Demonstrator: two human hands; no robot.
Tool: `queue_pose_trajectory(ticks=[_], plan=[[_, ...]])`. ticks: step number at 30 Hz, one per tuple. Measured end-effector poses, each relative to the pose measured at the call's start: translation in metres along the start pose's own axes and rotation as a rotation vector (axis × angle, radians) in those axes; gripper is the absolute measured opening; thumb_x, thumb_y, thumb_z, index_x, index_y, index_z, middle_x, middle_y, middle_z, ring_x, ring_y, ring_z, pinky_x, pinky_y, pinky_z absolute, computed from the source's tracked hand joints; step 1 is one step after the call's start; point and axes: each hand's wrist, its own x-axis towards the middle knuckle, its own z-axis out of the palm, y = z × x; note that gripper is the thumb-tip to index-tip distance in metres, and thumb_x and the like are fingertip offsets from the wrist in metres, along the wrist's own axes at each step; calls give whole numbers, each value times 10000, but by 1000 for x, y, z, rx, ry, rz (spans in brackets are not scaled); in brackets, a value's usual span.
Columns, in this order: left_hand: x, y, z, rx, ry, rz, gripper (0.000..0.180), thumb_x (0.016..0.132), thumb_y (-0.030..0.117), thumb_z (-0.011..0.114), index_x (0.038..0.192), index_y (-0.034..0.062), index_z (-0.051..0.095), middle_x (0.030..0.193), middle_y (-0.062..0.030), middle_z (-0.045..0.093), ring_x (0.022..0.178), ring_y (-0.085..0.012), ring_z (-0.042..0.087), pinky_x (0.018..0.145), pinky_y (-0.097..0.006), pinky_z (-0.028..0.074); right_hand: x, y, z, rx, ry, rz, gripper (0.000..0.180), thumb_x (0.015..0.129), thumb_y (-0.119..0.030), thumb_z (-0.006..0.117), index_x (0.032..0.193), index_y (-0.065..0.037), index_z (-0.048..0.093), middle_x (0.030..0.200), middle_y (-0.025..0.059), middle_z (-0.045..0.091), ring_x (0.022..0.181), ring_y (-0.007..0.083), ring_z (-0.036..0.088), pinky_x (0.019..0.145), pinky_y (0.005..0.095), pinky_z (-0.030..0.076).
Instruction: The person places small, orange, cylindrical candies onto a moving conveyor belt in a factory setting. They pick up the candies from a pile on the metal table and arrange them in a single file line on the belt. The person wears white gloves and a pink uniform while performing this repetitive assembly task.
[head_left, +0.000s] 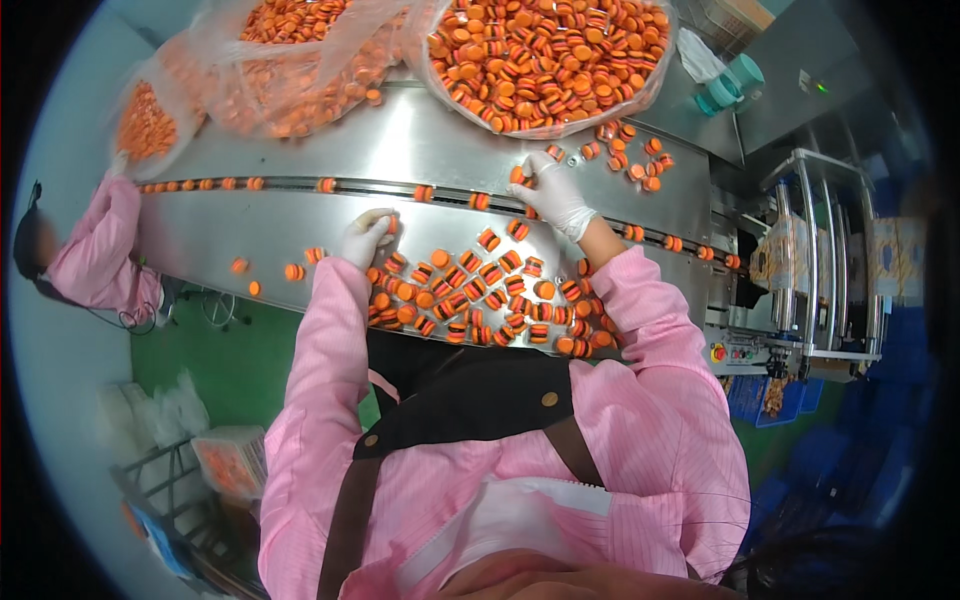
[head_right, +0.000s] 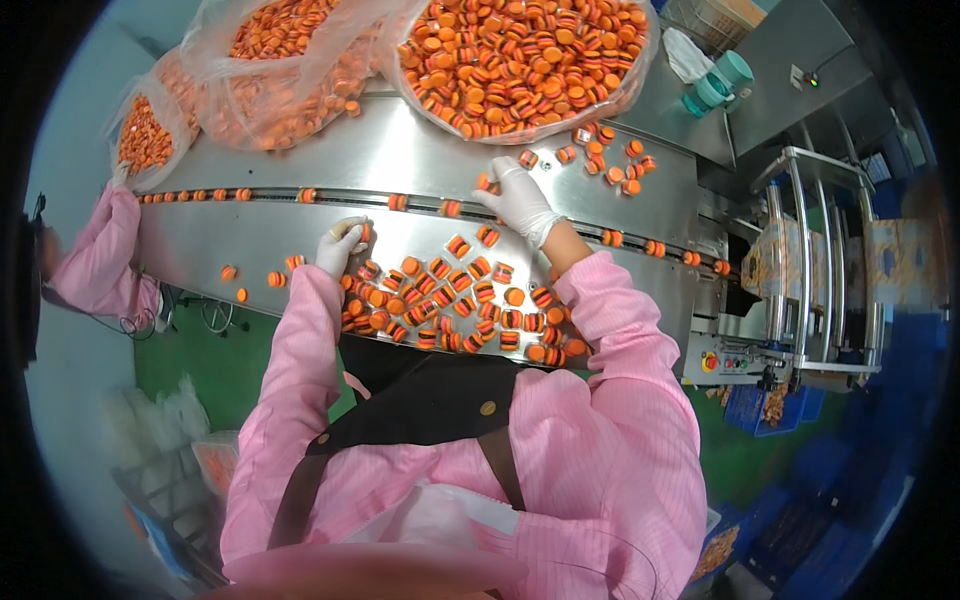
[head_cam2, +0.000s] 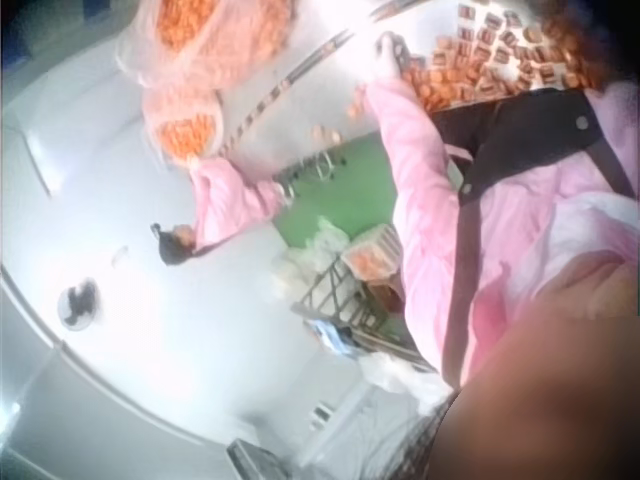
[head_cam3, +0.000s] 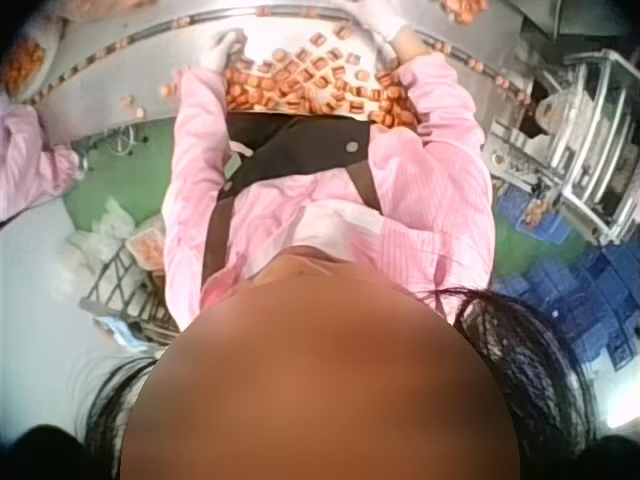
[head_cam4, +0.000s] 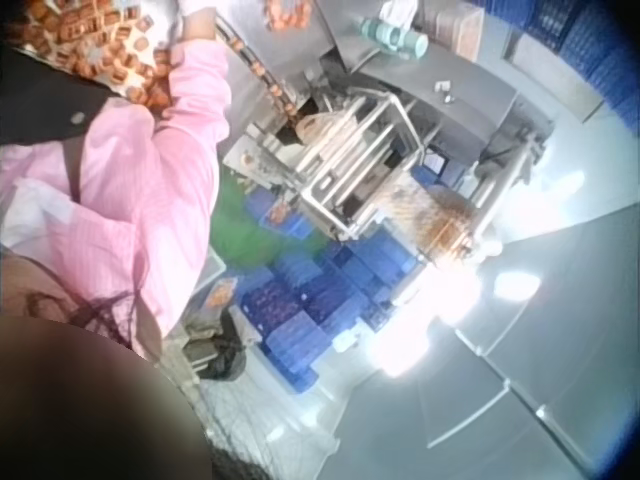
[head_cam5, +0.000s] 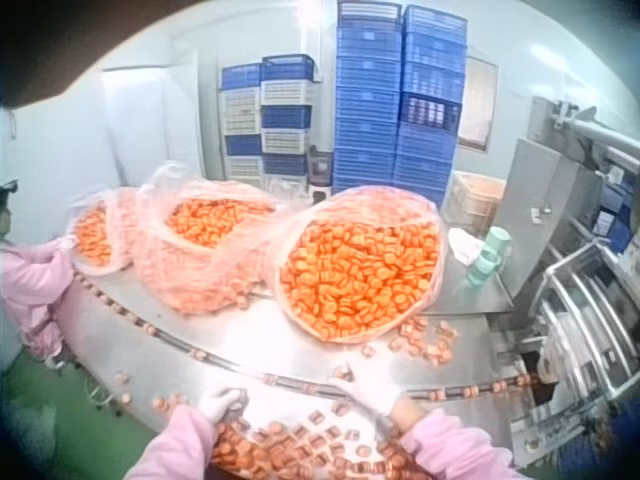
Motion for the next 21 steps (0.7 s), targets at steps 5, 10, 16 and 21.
queue_pose_trajectory(ticks=[5,10,16,21], plan=[[-1,7,3,-32,13,-32,216,953,101,542,1141,9,597,912,-64,637,693,-72,553,608,-189,461,29,-42,46,-6,-125,-224,177,807,-170,643,920,-45,585,935,152,596,847,301,617,776,394,492],[-10,20,15,9,72,-35,210,957,98,531,1135,10,598,858,-6,608,630,-23,484,577,-168,410,52,-55,91,-282,-228,-328,277,809,-260,656,959,-37,586,979,178,585,946,346,585,837,425,467],[-5,10,3,80,33,-12,228,948,111,555,1153,23,601,951,-66,658,714,-71,580,624,-187,481,47,-27,80,-336,-105,-337,239,794,-227,638,917,-24,609,937,181,582,955,360,554,853,441,444],[-1,5,1,25,3,3,237,937,118,574,1147,12,602,944,-65,658,694,-62,551,619,-178,457,36,35,22,-485,311,-1,150,793,-123,603,926,-64,639,1019,172,581,937,362,564,836,459,471]])
